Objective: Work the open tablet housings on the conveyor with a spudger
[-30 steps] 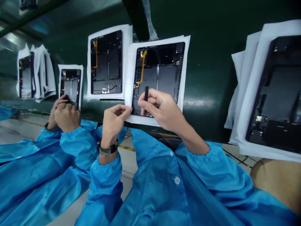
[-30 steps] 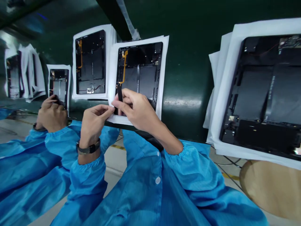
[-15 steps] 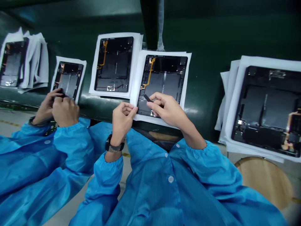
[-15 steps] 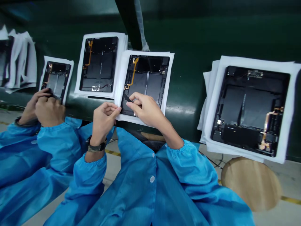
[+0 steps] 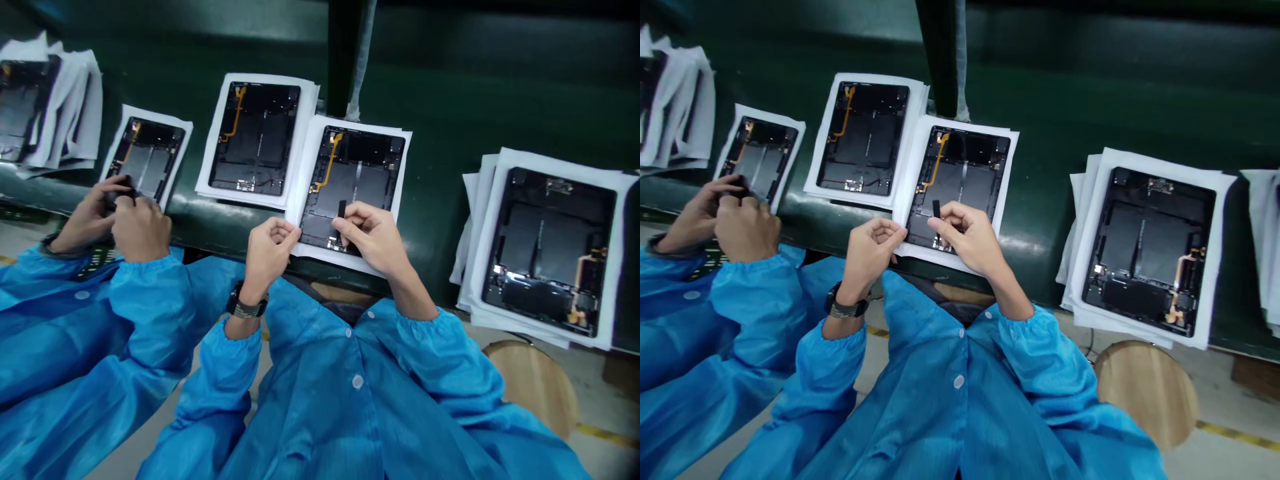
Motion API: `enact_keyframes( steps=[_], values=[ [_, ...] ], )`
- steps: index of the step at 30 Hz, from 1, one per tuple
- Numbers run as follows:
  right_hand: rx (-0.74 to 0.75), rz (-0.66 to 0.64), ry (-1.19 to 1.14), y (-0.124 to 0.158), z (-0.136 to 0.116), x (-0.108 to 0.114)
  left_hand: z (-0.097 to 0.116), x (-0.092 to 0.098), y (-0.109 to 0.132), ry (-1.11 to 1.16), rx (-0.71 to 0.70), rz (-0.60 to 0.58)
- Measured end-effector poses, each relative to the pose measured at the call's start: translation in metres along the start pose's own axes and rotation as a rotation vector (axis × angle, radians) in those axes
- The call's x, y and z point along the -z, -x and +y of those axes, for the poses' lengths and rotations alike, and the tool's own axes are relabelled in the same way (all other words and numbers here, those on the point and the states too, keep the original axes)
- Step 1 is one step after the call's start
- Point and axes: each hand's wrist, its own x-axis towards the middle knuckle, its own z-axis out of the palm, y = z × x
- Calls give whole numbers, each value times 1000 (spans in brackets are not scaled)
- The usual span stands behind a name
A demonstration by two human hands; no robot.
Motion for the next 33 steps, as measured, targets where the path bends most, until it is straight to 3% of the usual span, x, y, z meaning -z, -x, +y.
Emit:
enact_keyframes(
  steps=[6, 10, 13, 16, 23, 33],
  values=[
    [12, 23, -39, 1, 0, 0, -7, -8, 14, -61, -112, 131],
    [14, 46, -51, 1, 2, -2, -7, -19, 49, -370, -453, 349],
    [44, 21, -25, -1, 2, -2, -6, -33, 71, -652, -609, 317],
    [90, -9, 62, -4, -1, -4, -8, -43, 77, -764, -607, 246],
    [176, -79, 412, -11, -2, -14, -18, -51, 74, -711, -570, 194],
    [145, -47, 511, -11, 5, -20, -20, -50, 72, -669, -569, 168]
  ],
)
